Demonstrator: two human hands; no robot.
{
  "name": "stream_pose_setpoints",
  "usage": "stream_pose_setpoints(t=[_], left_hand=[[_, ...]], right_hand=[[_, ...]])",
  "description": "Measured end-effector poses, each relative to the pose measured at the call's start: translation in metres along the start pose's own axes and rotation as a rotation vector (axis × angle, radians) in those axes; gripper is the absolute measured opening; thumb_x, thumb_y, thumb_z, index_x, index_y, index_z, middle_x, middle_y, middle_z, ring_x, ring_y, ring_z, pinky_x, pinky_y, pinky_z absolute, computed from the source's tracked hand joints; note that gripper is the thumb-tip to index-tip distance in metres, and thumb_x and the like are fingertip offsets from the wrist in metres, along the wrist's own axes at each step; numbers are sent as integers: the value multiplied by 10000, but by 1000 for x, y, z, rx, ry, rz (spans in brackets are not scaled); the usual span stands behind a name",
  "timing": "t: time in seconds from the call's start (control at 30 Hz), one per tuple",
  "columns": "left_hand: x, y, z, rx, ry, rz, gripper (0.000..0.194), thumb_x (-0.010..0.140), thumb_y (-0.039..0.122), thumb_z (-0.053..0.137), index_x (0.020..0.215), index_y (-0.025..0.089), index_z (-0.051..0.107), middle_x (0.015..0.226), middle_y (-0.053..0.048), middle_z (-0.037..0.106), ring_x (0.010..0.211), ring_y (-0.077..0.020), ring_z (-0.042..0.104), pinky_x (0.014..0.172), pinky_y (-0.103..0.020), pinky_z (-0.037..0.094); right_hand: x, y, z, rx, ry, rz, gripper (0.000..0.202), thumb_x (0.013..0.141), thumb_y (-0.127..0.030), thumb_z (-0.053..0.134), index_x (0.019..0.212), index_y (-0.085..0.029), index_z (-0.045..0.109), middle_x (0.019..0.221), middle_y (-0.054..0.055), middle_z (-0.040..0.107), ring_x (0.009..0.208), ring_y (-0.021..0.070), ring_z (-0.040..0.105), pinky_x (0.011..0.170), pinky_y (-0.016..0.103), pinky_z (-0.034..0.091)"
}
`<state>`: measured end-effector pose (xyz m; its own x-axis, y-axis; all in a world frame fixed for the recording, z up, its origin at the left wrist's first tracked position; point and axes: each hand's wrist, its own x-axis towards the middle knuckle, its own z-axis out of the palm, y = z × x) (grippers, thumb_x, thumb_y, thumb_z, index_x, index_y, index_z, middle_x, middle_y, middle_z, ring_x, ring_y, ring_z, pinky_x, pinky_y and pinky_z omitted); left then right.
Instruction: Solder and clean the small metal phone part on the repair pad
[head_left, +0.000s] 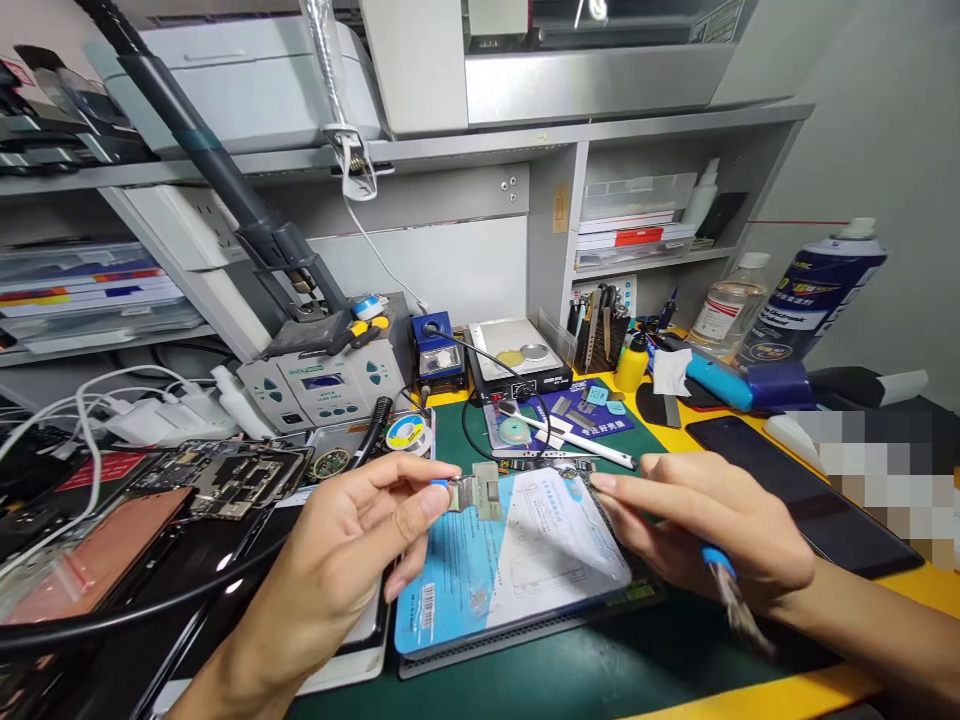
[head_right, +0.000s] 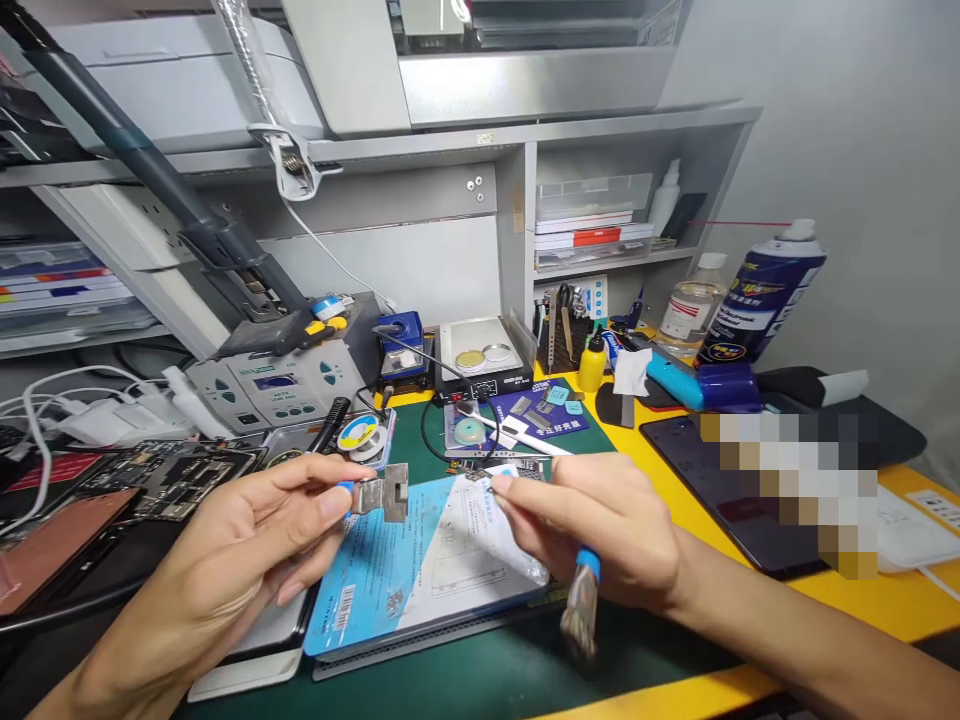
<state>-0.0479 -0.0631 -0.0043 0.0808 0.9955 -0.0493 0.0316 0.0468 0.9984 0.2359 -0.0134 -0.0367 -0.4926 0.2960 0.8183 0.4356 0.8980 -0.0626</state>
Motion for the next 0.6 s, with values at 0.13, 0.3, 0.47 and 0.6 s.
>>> stream_pose_setpoints(t=[0.13, 0.3, 0.47, 0.6], left_hand=[[6, 4, -6, -265, -164, -156, 237, 913, 378, 685, 992, 154, 697, 611, 53, 428, 408, -16, 371, 399, -146, 239], [9, 5, -3, -501, -295, -277, 176, 938, 238, 618, 890, 89, 698, 685, 4, 472, 426, -10, 339, 343, -122, 277], [8, -1, -3, -444, -220, -221, 209, 918, 237, 662, 1105, 145, 656, 640, 54, 436, 395, -27, 407, 368, -135, 373], [6, -1, -2, -352, -158, -146, 292, 900, 293, 705, 1149, 177, 606, 622, 81, 419, 395, -44, 464, 383, -144, 387]], right_hand=[[15, -3, 5, 320, -141, 500, 170, 936, -266, 638, 816, -199, 738, 630, 4, 613, 532, 130, 492, 513, 282, 391], [23, 5, 4, 534, -418, 933, 334, 907, -472, 640, 784, -177, 737, 707, 28, 621, 645, 163, 501, 588, 297, 391], [21, 7, 10, 575, -565, 1041, 301, 842, -469, 694, 810, -178, 762, 655, -5, 538, 614, 145, 415, 557, 278, 319], [19, 7, 13, 487, -561, 1010, 314, 842, -483, 690, 844, -186, 791, 699, 13, 574, 641, 160, 439, 562, 279, 322]])
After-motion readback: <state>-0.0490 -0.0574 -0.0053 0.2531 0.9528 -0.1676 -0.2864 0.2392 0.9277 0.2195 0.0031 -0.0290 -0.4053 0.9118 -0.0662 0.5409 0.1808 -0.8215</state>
